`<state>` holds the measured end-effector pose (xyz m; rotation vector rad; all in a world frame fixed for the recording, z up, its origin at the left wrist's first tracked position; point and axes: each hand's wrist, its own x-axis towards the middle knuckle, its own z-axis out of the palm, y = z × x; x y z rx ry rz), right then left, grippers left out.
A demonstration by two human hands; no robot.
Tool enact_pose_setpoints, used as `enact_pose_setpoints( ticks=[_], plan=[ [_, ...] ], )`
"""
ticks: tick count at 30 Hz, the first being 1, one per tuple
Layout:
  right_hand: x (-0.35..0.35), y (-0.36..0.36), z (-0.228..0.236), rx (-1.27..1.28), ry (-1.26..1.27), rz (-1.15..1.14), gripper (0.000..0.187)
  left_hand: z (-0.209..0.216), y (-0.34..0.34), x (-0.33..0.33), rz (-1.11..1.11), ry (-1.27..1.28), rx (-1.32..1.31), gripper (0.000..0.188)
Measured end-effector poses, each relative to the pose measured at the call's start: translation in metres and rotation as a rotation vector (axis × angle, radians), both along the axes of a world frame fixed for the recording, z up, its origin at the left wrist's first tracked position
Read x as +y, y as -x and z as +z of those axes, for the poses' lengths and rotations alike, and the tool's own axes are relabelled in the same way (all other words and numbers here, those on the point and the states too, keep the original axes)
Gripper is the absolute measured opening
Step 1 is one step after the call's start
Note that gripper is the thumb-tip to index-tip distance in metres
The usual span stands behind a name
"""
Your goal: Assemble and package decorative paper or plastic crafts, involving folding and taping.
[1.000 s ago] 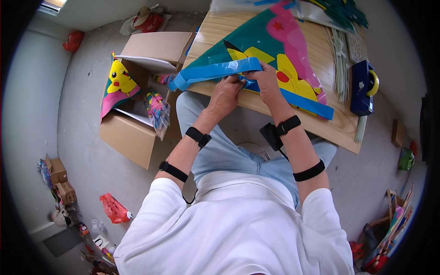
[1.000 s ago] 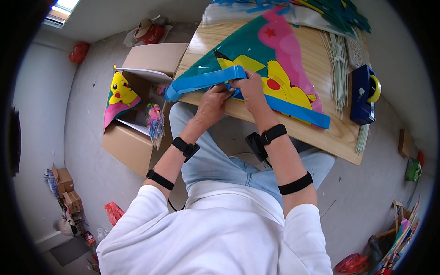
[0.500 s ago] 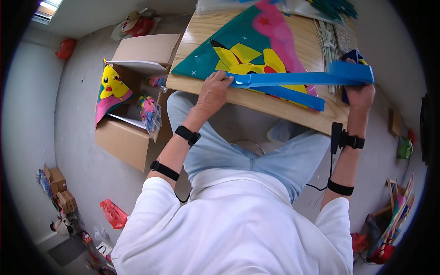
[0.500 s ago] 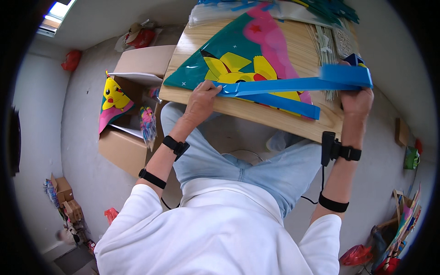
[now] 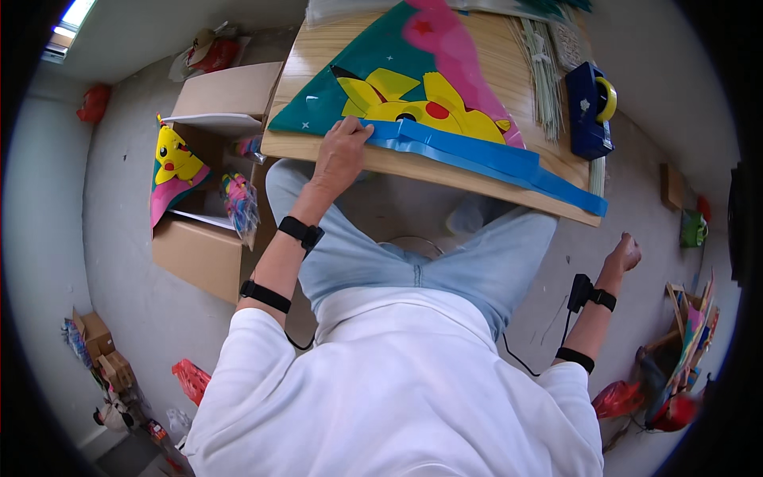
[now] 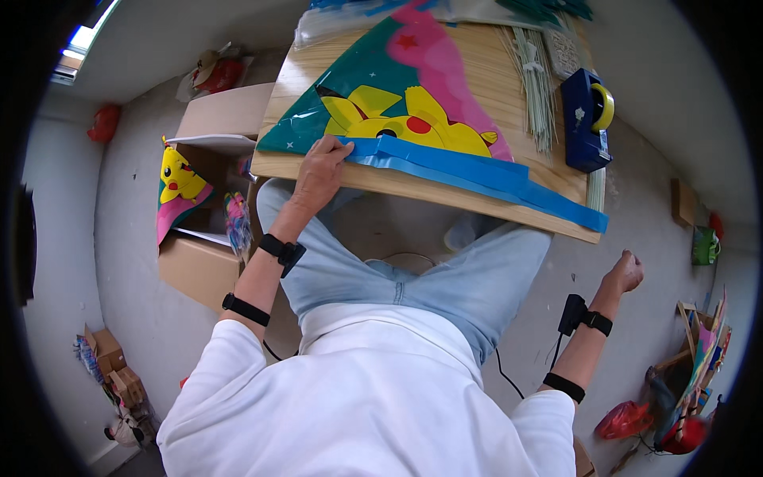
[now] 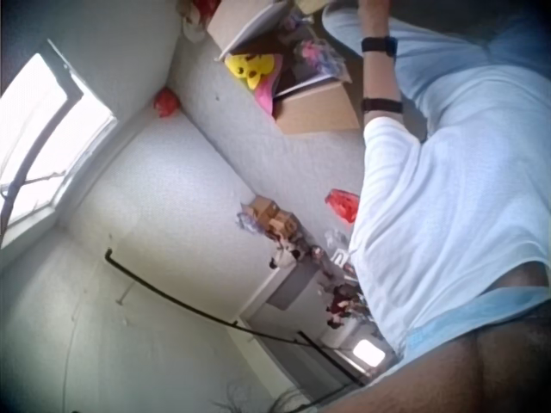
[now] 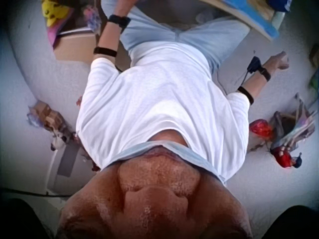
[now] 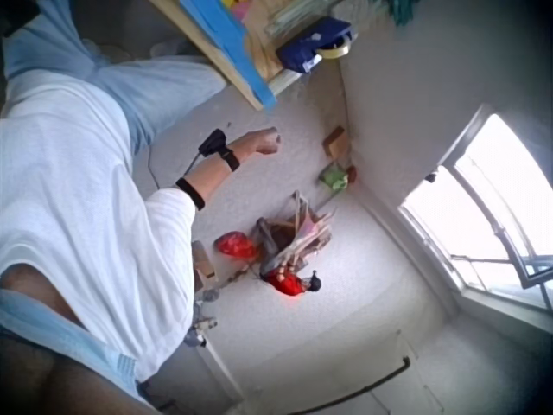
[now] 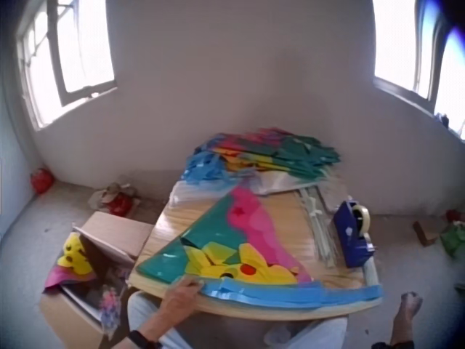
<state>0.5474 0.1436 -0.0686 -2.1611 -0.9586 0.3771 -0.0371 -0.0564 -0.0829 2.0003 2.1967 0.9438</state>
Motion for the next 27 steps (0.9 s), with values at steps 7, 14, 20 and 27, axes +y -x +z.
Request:
enact_pose_setpoints(
  ticks=[7,14,20,27],
  plan=[
    [-0.018,0.191,0.025,-0.278,-0.310,0.916,0.028,-0.002,0.001,0.000,0.001,-0.005,0.027,0.027],
    [-0.038,0.356,0.018,-0.359,-0.169,1.390,0.040,-0.005,0.002,0.000,0.004,-0.064,0.029,0.025],
    [-0.054,0.388,0.016,-0.392,-0.138,1.510,0.054,-0.003,-0.004,0.000,0.054,-0.046,-0.020,0.027],
    [-0.072,0.409,0.008,-0.468,-0.213,1.534,0.062,-0.005,-0.004,0.001,0.079,-0.084,0.000,0.026]
  ],
)
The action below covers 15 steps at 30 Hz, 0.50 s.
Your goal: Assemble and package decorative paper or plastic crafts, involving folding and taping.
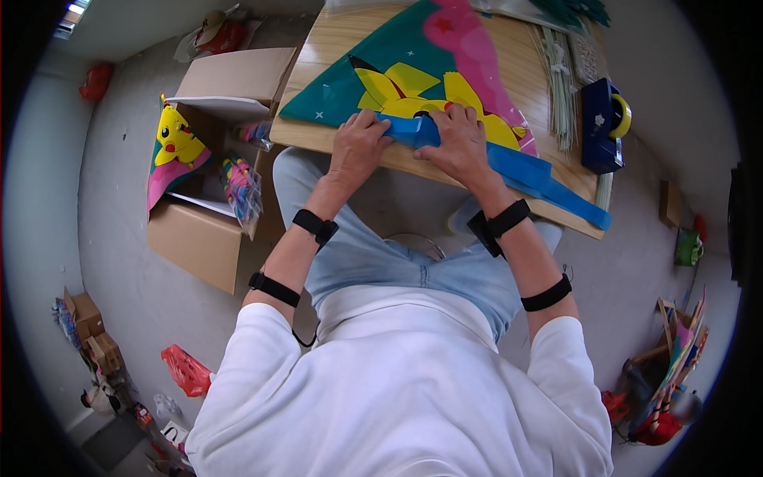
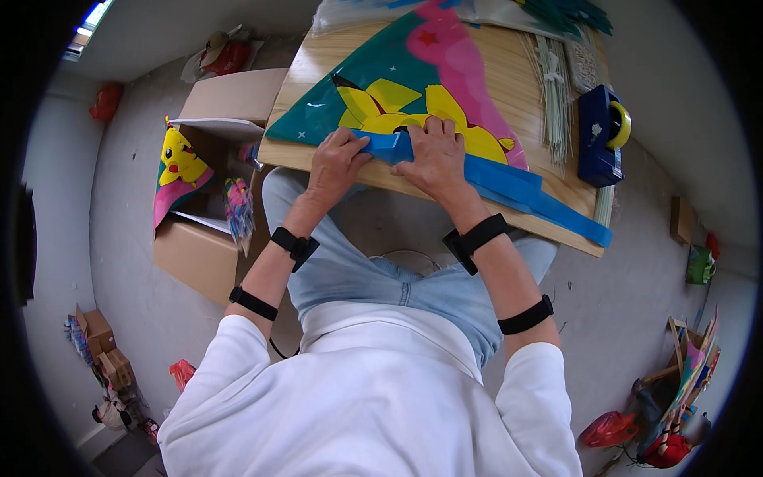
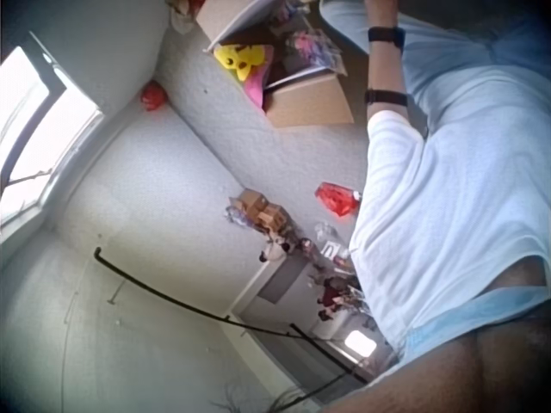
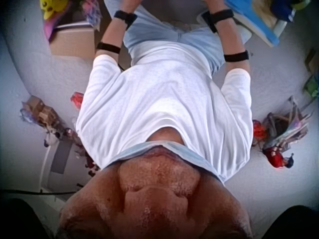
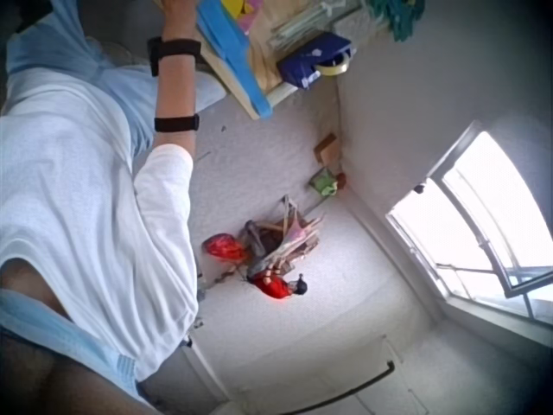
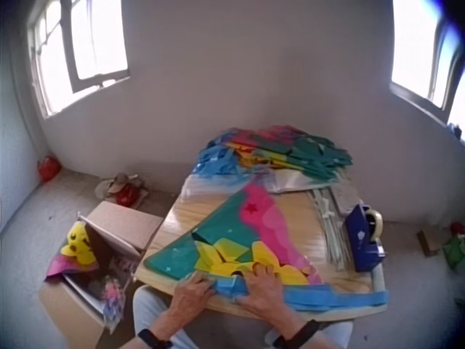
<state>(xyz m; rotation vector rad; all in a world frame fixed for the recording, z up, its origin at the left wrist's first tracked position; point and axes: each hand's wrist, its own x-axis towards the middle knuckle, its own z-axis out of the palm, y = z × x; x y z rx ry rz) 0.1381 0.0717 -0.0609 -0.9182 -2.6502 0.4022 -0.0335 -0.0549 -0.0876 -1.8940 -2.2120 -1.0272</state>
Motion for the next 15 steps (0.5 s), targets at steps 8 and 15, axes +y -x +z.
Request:
enact_pose_setpoints(
  ticks=[8,15],
  plan=[
    [-0.0006,0.0035,-0.0008,0.050,-0.014,0.026,0.050,-0.0021,-0.0017,0.0012,0.025,-0.024,-0.015,0.024],
    [-0.0048,-0.0030,-0.0059,0.128,-0.048,0.013,0.045,-0.0043,-0.0023,0.0020,0.033,-0.031,-0.022,0.021]
  ],
)
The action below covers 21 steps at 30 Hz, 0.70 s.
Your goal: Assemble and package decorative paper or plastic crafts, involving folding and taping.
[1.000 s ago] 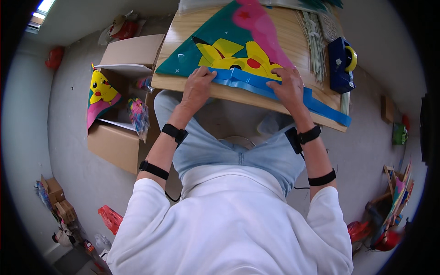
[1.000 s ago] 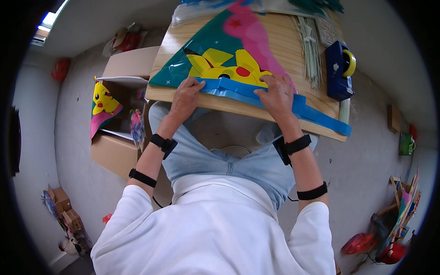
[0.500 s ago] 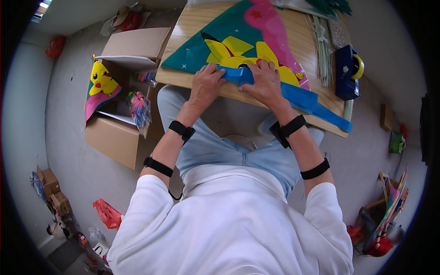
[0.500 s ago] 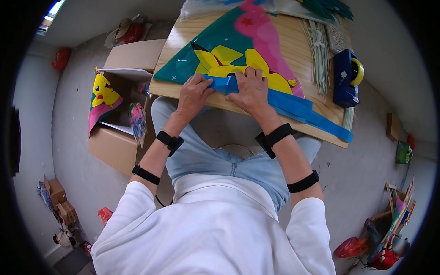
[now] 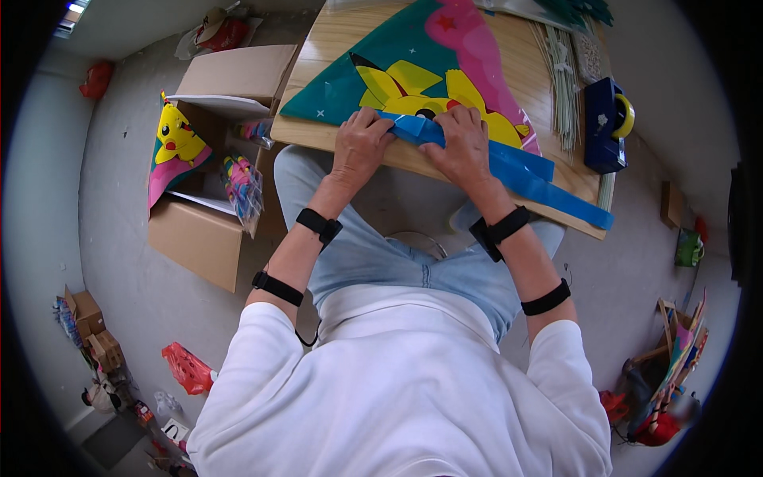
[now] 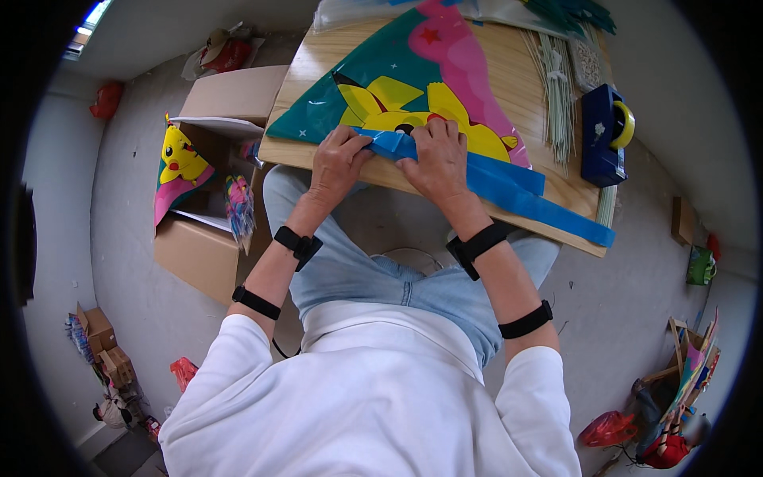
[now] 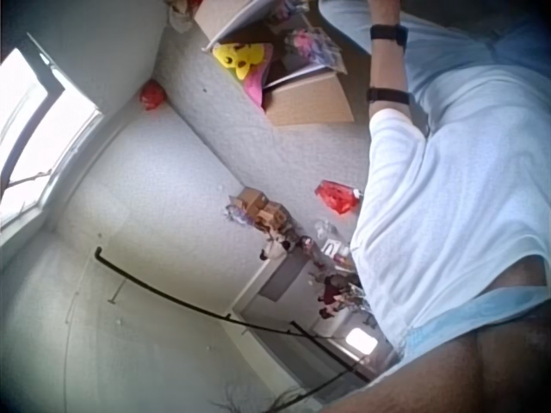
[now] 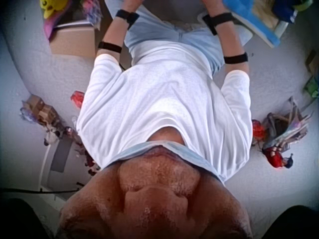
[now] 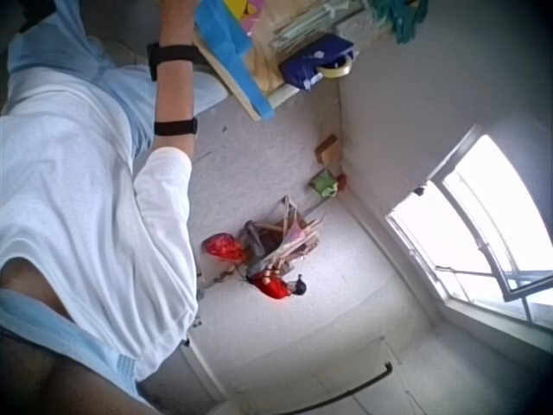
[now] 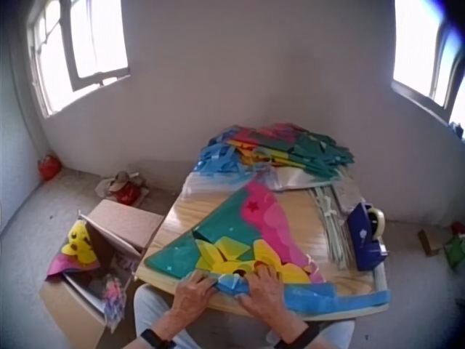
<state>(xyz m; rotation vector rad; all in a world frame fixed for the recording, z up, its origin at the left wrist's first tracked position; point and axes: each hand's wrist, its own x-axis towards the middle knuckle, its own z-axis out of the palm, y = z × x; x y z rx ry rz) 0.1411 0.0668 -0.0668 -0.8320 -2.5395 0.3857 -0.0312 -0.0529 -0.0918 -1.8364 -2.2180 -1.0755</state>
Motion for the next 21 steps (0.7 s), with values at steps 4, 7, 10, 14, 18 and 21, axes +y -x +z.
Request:
enact_pose_setpoints(
  ticks=[4,7,10,14,18,21],
  plan=[
    [0.004,0.001,0.004,-0.005,0.114,0.004,0.044,0.000,0.000,0.000,0.007,-0.001,0.007,0.020],
    [0.009,0.002,0.010,-0.027,0.153,0.027,0.044,0.000,0.000,0.001,0.008,-0.002,0.004,0.020],
    [0.015,0.003,0.016,-0.065,0.403,0.034,0.047,-0.001,0.000,0.000,0.012,-0.006,-0.001,0.020],
    [0.027,0.001,0.023,-0.083,0.646,0.010,0.043,0.000,0.000,0.000,0.009,-0.013,-0.001,0.020],
    [0.045,-0.001,0.027,-0.308,0.852,-0.097,0.039,0.000,0.000,0.000,0.009,0.002,0.004,0.021],
    [0.051,-0.005,0.028,-0.334,0.847,-0.098,0.037,0.000,0.000,0.000,0.003,-0.007,0.000,0.021]
  ],
)
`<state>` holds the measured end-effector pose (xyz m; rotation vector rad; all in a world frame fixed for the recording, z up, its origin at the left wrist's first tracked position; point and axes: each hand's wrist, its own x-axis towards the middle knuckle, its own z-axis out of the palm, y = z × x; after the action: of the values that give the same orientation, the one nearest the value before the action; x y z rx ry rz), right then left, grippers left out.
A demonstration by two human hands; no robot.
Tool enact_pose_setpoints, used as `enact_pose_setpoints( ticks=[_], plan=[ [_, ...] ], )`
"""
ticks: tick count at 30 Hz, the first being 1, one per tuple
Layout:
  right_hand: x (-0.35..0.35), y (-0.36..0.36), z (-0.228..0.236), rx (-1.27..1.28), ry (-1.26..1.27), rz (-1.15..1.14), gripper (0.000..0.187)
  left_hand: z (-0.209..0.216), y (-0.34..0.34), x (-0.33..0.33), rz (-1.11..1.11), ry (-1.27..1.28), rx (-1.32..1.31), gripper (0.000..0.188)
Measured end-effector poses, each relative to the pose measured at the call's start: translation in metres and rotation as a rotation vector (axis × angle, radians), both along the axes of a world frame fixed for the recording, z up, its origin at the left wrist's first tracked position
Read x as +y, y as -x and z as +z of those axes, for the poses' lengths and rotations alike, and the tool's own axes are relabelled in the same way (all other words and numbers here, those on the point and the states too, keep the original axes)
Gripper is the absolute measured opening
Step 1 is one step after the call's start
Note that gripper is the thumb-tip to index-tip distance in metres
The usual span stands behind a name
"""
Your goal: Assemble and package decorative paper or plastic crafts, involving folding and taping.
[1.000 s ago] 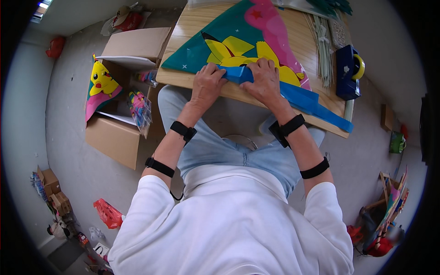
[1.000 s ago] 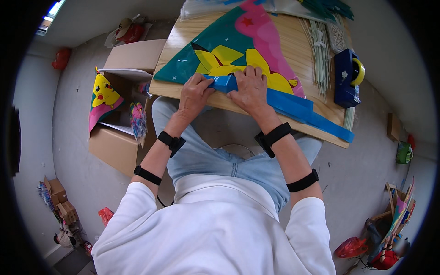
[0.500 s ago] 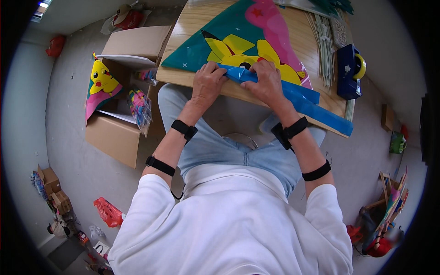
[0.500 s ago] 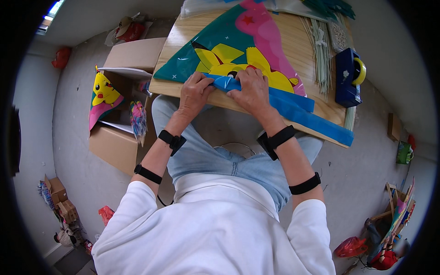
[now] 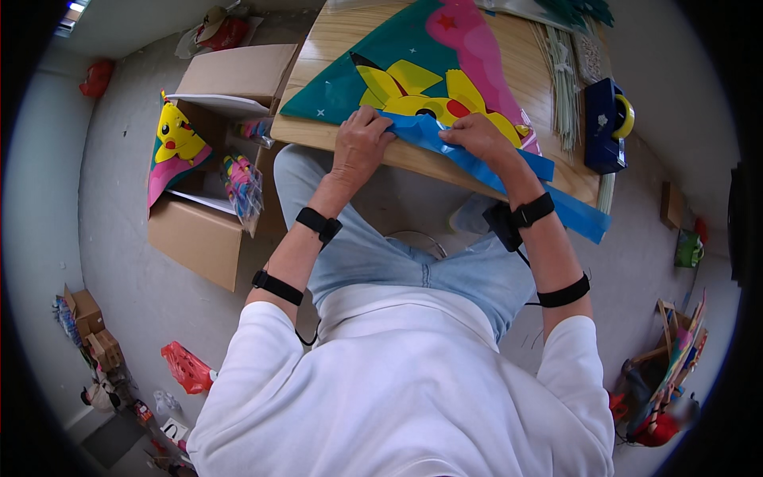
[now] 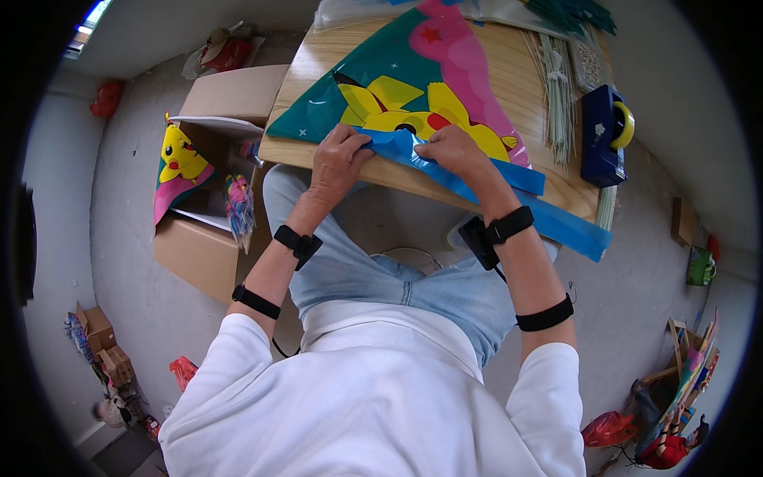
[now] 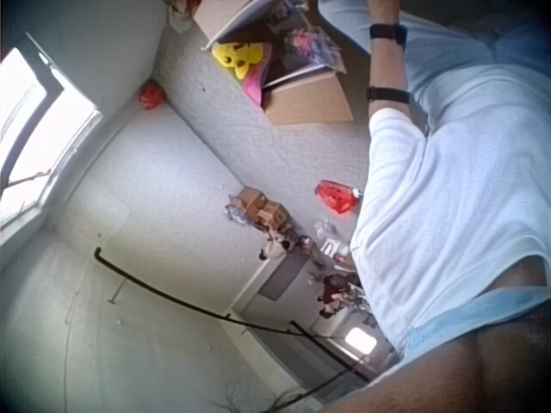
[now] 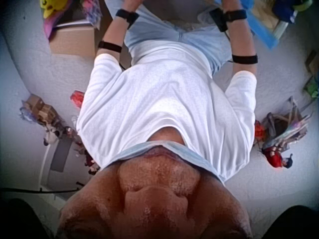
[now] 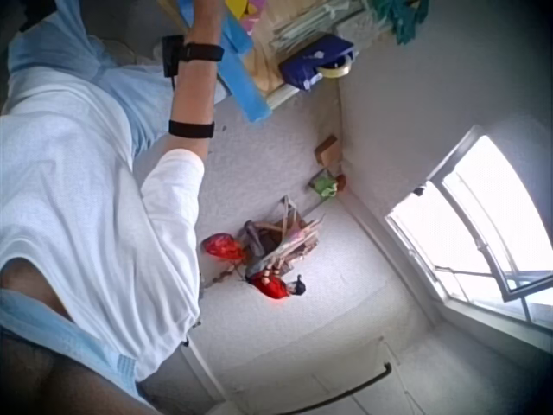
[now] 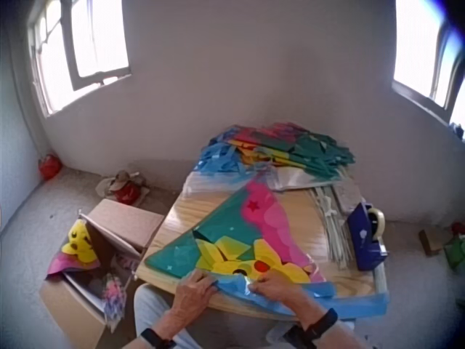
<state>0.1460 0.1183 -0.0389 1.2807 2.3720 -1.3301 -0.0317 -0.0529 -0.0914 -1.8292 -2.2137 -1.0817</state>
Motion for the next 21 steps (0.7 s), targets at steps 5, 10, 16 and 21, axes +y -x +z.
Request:
enact_pose_setpoints(
  ticks=[5,10,16,21],
  plan=[
    [0.003,0.000,0.000,0.037,-0.066,0.004,0.032,0.000,0.001,0.000,0.001,0.012,-0.020,0.021],
    [0.010,0.001,-0.004,-0.026,-0.119,0.003,0.030,0.000,0.001,-0.001,-0.010,0.007,-0.033,0.021],
    [0.011,0.000,-0.018,-0.122,-0.263,0.029,0.025,0.001,0.003,-0.003,-0.017,0.005,-0.034,0.022],
    [0.015,-0.009,-0.019,-0.108,-0.292,0.068,0.026,0.002,0.003,-0.003,-0.026,0.023,-0.040,0.022]
  ],
)
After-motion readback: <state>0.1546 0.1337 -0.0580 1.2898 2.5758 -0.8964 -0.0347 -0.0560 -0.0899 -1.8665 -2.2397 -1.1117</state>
